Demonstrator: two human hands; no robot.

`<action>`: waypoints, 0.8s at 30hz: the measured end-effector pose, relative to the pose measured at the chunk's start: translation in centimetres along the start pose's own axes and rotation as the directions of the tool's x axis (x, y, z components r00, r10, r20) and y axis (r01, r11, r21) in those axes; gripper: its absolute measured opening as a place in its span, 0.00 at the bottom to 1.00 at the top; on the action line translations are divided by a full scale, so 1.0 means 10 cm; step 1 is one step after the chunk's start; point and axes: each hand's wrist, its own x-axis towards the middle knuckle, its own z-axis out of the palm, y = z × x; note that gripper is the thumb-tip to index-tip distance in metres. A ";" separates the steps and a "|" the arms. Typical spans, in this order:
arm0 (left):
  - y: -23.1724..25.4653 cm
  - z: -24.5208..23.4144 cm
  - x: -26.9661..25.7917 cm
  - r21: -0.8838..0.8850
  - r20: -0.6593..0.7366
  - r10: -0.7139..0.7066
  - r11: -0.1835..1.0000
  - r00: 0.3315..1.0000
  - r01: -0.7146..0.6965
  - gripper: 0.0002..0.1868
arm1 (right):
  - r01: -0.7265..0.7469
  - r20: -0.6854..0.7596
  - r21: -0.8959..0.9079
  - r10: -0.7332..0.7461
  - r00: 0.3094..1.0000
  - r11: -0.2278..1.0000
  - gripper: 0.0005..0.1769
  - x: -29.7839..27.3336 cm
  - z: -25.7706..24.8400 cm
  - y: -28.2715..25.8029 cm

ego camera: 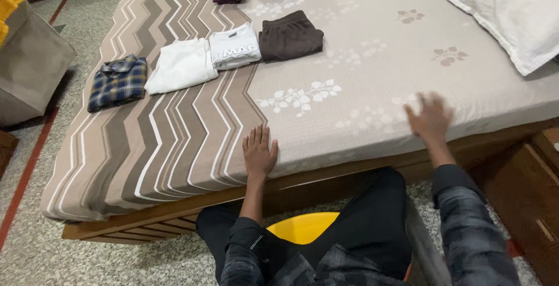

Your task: Arrange folded clothes on a bed and smooth out the bedsheet.

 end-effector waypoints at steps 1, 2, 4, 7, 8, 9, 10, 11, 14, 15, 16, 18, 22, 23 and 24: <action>-0.04 0.00 -0.01 0.000 0.001 0.002 1.000 1.000 -0.002 0.33 | -0.002 0.000 0.001 0.002 1.000 1.000 0.43 -0.02 -0.12 -0.08; 0.01 0.05 0.05 -0.011 -0.048 0.033 0.999 0.998 -0.034 0.34 | -0.317 0.017 0.291 0.326 0.945 0.903 0.45 0.06 -0.32 -0.11; 0.09 -0.01 0.00 -0.020 -0.084 0.064 0.998 0.994 -0.066 0.34 | -0.567 0.140 0.533 0.596 0.791 0.628 0.48 0.07 -0.48 -0.31; 0.07 -0.21 0.10 -0.002 -0.017 0.007 1.000 1.000 -0.007 0.33 | -0.401 0.070 0.417 0.412 0.909 0.815 0.48 0.13 -0.41 -1.06; 0.08 -0.14 0.07 -0.001 -0.019 0.009 1.000 1.000 -0.009 0.33 | -0.208 0.039 0.358 0.208 0.977 0.910 0.48 0.05 -0.38 -1.32; 0.08 -0.06 0.04 0.001 -0.021 0.012 1.000 1.000 -0.012 0.34 | -0.001 0.022 0.289 -0.006 1.000 0.957 0.47 -0.03 -0.34 -1.58; 0.08 -0.07 0.01 0.007 -0.017 0.010 1.000 1.000 -0.010 0.34 | -0.001 0.026 0.294 -0.007 1.000 0.956 0.47 -0.10 -0.10 -1.79; 0.06 -0.07 -0.01 0.008 -0.022 0.008 1.000 1.000 -0.007 0.33 | 0.143 -0.016 0.300 -0.145 0.989 0.943 0.45 -0.18 0.15 -2.02; 0.07 -0.10 -0.01 0.012 -0.039 -0.010 1.000 0.999 0.010 0.33 | 0.449 -0.161 0.343 -0.419 0.894 0.825 0.37 -0.52 0.47 -2.62; 0.09 -0.11 0.01 0.011 -0.038 -0.017 1.000 0.999 0.017 0.33 | 0.588 -0.259 0.369 -0.528 0.809 0.719 0.30 -0.65 0.51 -2.80; 0.07 -0.11 0.03 0.011 -0.049 -0.028 1.000 0.998 0.029 0.33 | 0.601 -0.264 0.366 -0.540 0.799 0.711 0.30 -0.72 0.49 -2.90; 0.06 -0.07 -0.01 -0.008 -0.015 -0.013 1.000 1.000 0.013 0.33 | 0.638 -0.235 0.370 -0.597 0.767 0.675 0.32 -0.95 0.50 -3.03; -0.02 0.05 -0.03 -0.016 -0.053 0.039 0.999 0.998 -0.040 0.33 | 0.549 -0.022 0.188 -0.555 0.831 0.814 0.38 -0.85 0.38 -2.83; -0.04 0.06 -0.03 0.008 -0.078 0.060 0.998 0.995 -0.059 0.33 | 0.516 -0.018 0.165 -0.521 0.853 0.840 0.39 -0.80 0.39 -2.71; -0.06 0.07 -0.02 0.034 -0.107 0.078 0.997 0.991 -0.075 0.33 | 0.488 -0.020 0.140 -0.490 0.871 0.862 0.41 -0.72 0.40 -2.61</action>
